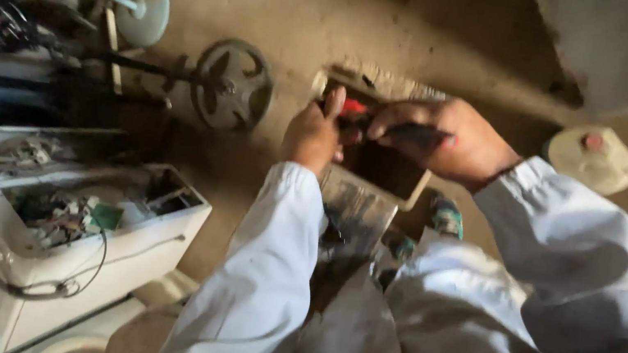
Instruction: The person uses a wire brush to scrub a red mechanical part inside a small wooden box. They then use a cloth to wipe the part clean, handling it with both hands to remove dirt and grime.
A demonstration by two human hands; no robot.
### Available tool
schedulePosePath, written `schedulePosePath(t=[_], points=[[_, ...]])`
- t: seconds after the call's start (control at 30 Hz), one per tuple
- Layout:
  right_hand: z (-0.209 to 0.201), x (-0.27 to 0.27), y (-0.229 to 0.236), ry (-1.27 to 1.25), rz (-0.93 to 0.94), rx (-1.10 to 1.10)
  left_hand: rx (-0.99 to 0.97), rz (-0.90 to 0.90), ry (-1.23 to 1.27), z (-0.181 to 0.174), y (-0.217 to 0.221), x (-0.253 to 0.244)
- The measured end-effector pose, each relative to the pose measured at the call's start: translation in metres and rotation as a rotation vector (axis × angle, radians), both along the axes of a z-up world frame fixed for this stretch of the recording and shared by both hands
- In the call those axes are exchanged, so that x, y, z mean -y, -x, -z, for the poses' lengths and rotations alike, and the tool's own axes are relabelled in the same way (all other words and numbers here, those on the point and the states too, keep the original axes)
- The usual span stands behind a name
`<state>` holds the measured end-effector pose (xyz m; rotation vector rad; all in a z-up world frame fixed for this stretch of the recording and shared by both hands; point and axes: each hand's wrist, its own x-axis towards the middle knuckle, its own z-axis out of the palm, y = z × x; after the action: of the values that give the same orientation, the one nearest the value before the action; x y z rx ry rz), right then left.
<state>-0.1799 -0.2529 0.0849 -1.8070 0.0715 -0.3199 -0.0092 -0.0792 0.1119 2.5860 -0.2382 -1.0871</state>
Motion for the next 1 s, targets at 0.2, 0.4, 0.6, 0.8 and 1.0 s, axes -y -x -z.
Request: schedulePosePath(t=[0.2, 0.4, 0.6, 0.8, 1.0], points=[[0.037, -0.005, 0.008, -0.216, 0.117, -0.126, 0.097, 0.098, -0.035, 0.026, -0.010, -0.021], [0.134, -0.031, 0.040, 0.155, 0.187, -0.448, 0.002, 0.007, -0.041, -0.018, 0.016, -0.006], [0.172, -0.094, 0.017, 0.068, 0.228, -0.537, 0.094, 0.051, -0.138, 0.005, 0.009, -0.022], [0.099, -0.110, -0.003, -0.089, 0.168, -0.466, 0.207, 0.095, -0.197, 0.000, 0.005, -0.034], [0.119, -0.087, 0.023, 0.052, 0.165, -0.437, 0.301, 0.110, -0.267, 0.011, -0.012, -0.048]])
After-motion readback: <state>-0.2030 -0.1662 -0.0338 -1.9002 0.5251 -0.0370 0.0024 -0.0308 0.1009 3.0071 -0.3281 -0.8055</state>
